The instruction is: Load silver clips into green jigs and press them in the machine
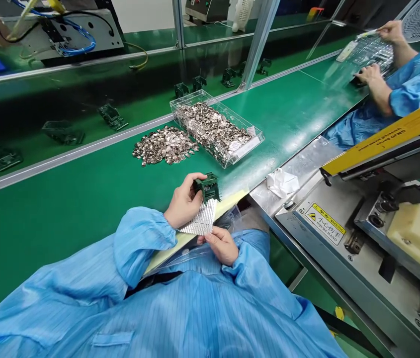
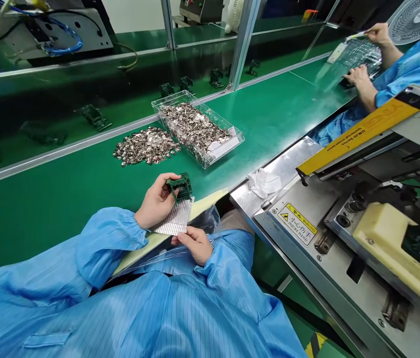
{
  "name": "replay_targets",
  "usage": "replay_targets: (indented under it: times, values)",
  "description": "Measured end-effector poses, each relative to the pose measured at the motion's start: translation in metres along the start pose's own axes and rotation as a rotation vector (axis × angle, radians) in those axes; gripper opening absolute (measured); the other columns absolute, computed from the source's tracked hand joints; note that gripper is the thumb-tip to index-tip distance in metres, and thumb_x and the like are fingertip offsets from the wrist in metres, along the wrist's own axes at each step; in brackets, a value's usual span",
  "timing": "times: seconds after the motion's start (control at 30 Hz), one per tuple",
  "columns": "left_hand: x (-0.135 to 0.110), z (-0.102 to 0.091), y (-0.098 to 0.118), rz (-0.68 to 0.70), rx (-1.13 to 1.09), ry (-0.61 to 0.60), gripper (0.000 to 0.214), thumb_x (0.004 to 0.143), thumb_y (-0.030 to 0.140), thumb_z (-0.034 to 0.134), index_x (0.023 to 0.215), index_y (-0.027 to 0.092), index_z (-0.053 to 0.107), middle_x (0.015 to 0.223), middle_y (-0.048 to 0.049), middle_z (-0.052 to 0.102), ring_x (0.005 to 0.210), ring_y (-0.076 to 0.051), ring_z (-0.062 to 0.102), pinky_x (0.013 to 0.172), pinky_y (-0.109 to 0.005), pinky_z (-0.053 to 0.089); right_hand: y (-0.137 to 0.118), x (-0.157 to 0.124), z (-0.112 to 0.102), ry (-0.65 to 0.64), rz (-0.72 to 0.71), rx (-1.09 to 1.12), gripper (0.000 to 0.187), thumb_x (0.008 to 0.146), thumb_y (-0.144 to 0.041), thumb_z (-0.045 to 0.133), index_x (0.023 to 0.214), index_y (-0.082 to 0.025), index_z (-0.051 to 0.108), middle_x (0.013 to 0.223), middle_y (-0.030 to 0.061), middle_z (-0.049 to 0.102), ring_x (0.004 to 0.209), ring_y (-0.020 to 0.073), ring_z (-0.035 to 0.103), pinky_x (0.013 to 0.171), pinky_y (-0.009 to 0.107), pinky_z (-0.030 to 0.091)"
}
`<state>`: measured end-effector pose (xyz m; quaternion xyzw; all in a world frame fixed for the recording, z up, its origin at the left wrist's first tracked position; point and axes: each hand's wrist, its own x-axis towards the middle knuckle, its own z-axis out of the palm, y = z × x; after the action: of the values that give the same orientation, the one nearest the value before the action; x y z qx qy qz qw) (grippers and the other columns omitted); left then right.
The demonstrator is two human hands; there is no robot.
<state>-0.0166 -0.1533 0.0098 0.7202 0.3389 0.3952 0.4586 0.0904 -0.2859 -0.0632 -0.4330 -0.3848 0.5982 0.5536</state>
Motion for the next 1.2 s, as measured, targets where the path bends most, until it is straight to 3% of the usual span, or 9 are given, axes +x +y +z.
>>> replay_targets:
  times: [0.17,0.37,0.5,0.63,0.73,0.9,1.03,1.2]
  values:
    - [-0.001,-0.001,0.0,-0.009,0.029,-0.001,0.039,0.081,0.01,0.054,0.118,0.021,0.052,0.098,-0.0038,0.063,0.086,-0.015,0.064,0.077,-0.025,0.051,0.003,0.003,0.002,0.026,0.012,-0.032,0.045,0.078,-0.063,0.064,0.074,-0.019,0.069,0.069,0.004,0.067,0.063,0.0172,0.061,0.065,0.032,0.052]
    - [-0.002,-0.001,0.001,-0.041,0.022,-0.015,0.04,0.081,0.011,0.055,0.119,0.022,0.051,0.101,-0.0038,0.064,0.091,-0.017,0.064,0.08,-0.026,0.051,0.007,0.005,-0.012,-0.024,0.103,-0.246,0.057,0.077,-0.076,0.052,0.062,-0.021,0.061,0.067,0.0047,0.065,0.069,0.0207,0.063,0.073,0.036,0.052]
    - [-0.001,-0.002,0.0,-0.042,-0.006,-0.021,0.038,0.083,0.012,0.054,0.119,0.022,0.051,0.101,-0.0036,0.063,0.088,-0.016,0.063,0.08,-0.026,0.049,0.002,0.0,-0.026,-0.061,0.26,-0.531,0.041,0.086,-0.054,0.055,0.064,-0.02,0.064,0.066,0.005,0.069,0.066,0.0197,0.065,0.07,0.033,0.052]
    - [-0.002,-0.003,0.004,-0.037,-0.075,0.012,0.034,0.085,0.016,0.054,0.118,0.021,0.051,0.105,-0.0041,0.062,0.087,-0.014,0.061,0.079,-0.025,0.048,-0.028,-0.012,-0.032,0.02,0.318,-0.813,0.018,0.082,-0.029,0.064,0.067,-0.02,0.071,0.073,0.0094,0.073,0.078,0.0249,0.068,0.079,0.034,0.05]
    - [-0.006,-0.003,0.01,-0.041,-0.104,0.026,0.031,0.088,0.022,0.055,0.119,0.022,0.05,0.106,-0.0044,0.061,0.089,-0.015,0.059,0.08,-0.026,0.047,-0.068,-0.02,-0.027,0.134,0.162,-0.913,0.014,0.084,-0.025,0.063,0.083,-0.02,0.076,0.087,0.0105,0.075,0.085,0.0262,0.069,0.082,0.037,0.05]
    - [-0.016,-0.001,0.023,-0.06,-0.13,0.012,0.03,0.092,0.026,0.052,0.121,0.023,0.048,0.105,-0.0051,0.059,0.093,-0.017,0.058,0.079,-0.027,0.046,-0.121,-0.011,-0.005,0.364,-0.398,-0.858,0.021,0.092,-0.021,0.056,0.105,-0.023,0.073,0.095,0.0064,0.069,0.087,0.0186,0.066,0.077,0.031,0.052]
    - [-0.022,0.001,0.029,-0.075,-0.167,0.002,0.029,0.092,0.026,0.051,0.121,0.023,0.047,0.102,-0.0049,0.059,0.088,-0.016,0.058,0.074,-0.026,0.047,-0.119,0.015,0.011,0.499,-0.556,-0.781,0.02,0.088,-0.016,0.06,0.099,-0.025,0.074,0.097,0.0062,0.061,0.09,0.0182,0.061,0.077,0.031,0.051]
    - [-0.026,0.003,0.032,-0.036,-0.231,-0.024,0.029,0.094,0.025,0.048,0.123,0.025,0.044,0.098,-0.0031,0.06,0.079,-0.013,0.058,0.072,-0.025,0.049,-0.1,0.035,0.028,0.619,-0.552,-0.711,0.004,0.083,-0.022,0.068,0.082,-0.021,0.072,0.109,0.0078,0.058,0.103,0.0223,0.058,0.084,0.036,0.05]
